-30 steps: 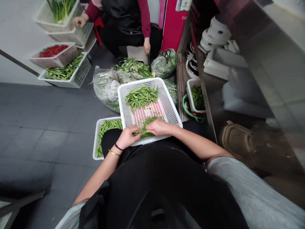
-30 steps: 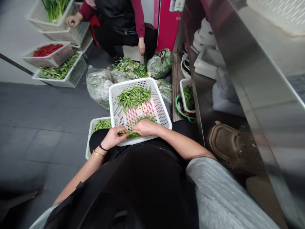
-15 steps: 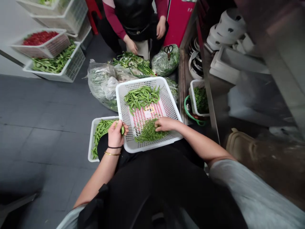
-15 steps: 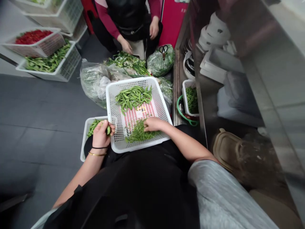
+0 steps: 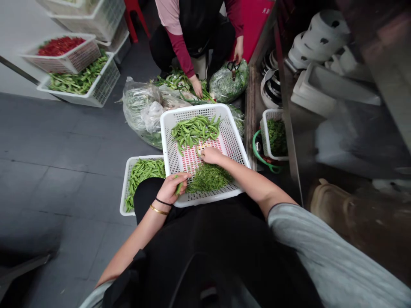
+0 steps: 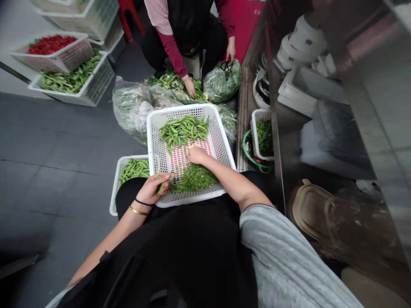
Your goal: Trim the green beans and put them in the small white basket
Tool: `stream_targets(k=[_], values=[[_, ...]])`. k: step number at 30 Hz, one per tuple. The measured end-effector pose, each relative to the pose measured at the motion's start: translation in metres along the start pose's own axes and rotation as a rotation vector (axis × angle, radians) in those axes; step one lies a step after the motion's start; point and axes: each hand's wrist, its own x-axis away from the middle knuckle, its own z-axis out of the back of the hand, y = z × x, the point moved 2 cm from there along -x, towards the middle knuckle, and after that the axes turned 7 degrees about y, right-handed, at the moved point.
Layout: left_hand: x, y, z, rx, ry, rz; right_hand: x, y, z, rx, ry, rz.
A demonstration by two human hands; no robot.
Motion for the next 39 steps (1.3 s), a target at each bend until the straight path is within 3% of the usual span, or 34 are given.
stream_targets(k=[5,10,12,16,18,22,25,27,29,32,36,39], values=[[-0.007,-0.015,-0.017,-0.096,0.121,-0.082,0.085,-0.022,0.007,-0.232,0.082,0.260],[0.008,-0.019,-0.031,-0.160,-0.032,-0.138,0.138,-0.051,0.011,-0.516,0.010,0.649],[0.016,-0.019,-0.032,-0.166,-0.061,-0.139,0.145,-0.055,0.016,-0.579,-0.026,0.693],[0.026,-0.011,-0.025,-0.017,0.069,-0.186,0.146,-0.052,0.027,-0.641,0.022,0.465],[0.029,-0.009,-0.023,0.031,0.081,-0.189,0.146,-0.050,0.030,-0.622,0.091,0.361],[0.034,-0.011,-0.028,-0.050,0.021,-0.194,0.146,-0.055,0.025,-0.429,0.194,0.393],[0.034,-0.010,-0.025,-0.050,0.092,-0.233,0.150,-0.052,0.024,-0.261,0.230,0.376],[0.033,-0.005,-0.018,-0.001,0.156,-0.264,0.151,-0.041,0.027,-0.140,0.196,0.324],[0.031,0.000,-0.009,0.034,0.154,-0.249,0.146,-0.024,0.030,-0.039,0.058,0.288],[0.028,0.004,-0.004,0.033,0.067,-0.166,0.119,0.004,0.038,0.026,-0.092,0.143],[0.025,-0.001,-0.008,0.027,-0.052,-0.018,0.051,0.033,0.049,0.026,0.056,-0.165],[0.024,-0.003,-0.009,0.049,-0.125,0.006,0.006,0.044,0.044,0.036,0.076,-0.269]])
